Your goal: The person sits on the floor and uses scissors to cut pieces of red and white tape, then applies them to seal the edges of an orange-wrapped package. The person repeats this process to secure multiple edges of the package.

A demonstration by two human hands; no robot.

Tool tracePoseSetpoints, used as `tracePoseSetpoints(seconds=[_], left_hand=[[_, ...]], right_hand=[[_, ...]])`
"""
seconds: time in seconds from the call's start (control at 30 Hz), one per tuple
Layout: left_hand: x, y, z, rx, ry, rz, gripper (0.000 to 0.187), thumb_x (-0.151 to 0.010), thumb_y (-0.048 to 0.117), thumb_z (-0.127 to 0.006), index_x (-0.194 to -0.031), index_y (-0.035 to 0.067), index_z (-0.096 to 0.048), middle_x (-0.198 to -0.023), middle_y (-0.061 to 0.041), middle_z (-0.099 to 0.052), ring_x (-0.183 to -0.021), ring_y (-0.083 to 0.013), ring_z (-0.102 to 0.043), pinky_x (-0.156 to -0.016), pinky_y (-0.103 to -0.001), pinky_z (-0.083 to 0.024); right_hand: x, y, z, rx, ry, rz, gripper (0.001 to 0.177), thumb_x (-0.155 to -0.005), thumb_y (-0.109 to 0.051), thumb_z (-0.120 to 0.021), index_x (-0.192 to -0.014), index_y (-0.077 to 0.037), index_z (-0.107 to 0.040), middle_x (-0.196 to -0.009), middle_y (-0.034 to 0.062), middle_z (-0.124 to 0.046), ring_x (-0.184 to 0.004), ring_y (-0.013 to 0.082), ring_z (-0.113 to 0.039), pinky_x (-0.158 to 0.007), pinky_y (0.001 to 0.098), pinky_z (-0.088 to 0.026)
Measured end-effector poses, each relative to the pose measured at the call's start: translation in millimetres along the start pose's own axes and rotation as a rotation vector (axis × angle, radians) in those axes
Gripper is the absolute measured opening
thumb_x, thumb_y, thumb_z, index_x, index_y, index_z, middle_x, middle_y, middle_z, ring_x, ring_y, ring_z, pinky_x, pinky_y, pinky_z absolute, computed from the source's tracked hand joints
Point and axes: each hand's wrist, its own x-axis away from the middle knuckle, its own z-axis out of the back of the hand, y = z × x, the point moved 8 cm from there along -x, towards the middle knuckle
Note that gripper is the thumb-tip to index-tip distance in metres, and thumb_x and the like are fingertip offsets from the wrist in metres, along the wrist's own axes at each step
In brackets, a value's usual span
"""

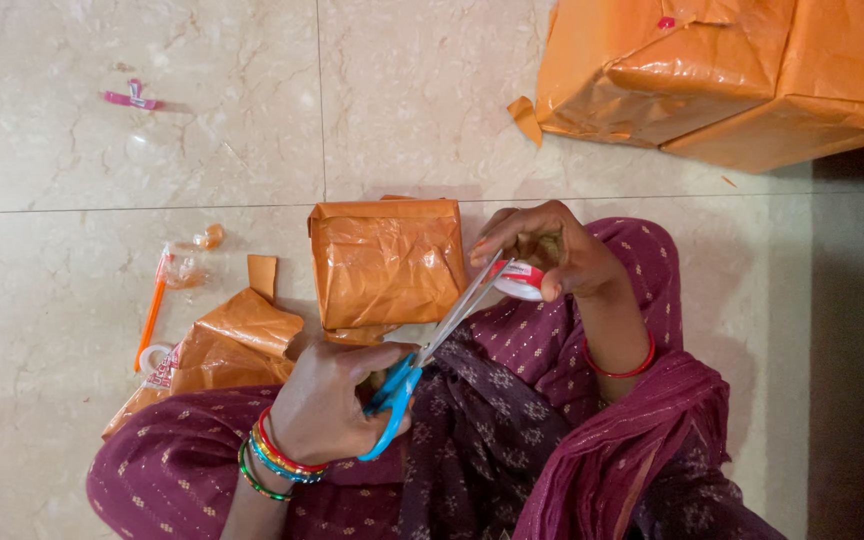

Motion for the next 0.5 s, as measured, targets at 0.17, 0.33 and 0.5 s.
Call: tracePoseSetpoints(seconds=[0.17,0.33,0.5], left_hand=[[-0.6,-1.4,-5.1,-0.007,-0.01,0.017,0.036,-0.07,0.016,-0.08,-0.104,0.006,-0.076,-0.065,-0.011,-0.069,-0.047,-0.0201,-0.065,-0.047,-0.032,-0.052],[1.1,-4.8,-8.8,-0.013,-0.023,0.02,0.035,-0.071,0.016,-0.08,-0.104,0.006,-0.077,-0.062,-0.012,-0.067,-0.046,-0.021,-0.064,-0.046,-0.033,-0.051],[2.2,-2.9,-6.9,-0.021,0.022,-0.067,0.035,-0.072,0.016,-0.079,-0.105,0.005,-0.076,-0.067,-0.013,-0.07,-0.051,-0.0222,-0.067,-0.05,-0.033,-0.054]], right_hand=[[4.1,9.0,-5.2,-0.04,-0.056,-0.096,0.081,-0.07,-0.039,-0.099,-0.127,0.011,-0.069,-0.127,0.018,-0.068,-0.117,0.0261,-0.068,-0.102,0.037,-0.055],[3.3,10.5,-4.3,-0.071,-0.08,-0.06,0.082,-0.069,-0.038,-0.099,-0.127,0.01,-0.068,-0.127,0.0184,-0.069,-0.121,0.0273,-0.068,-0.108,0.0391,-0.055],[5.8,12.8,-0.7,-0.078,-0.069,-0.06,0.082,-0.069,-0.038,-0.099,-0.128,0.011,-0.067,-0.127,0.0182,-0.069,-0.121,0.0275,-0.068,-0.108,0.0393,-0.054]])
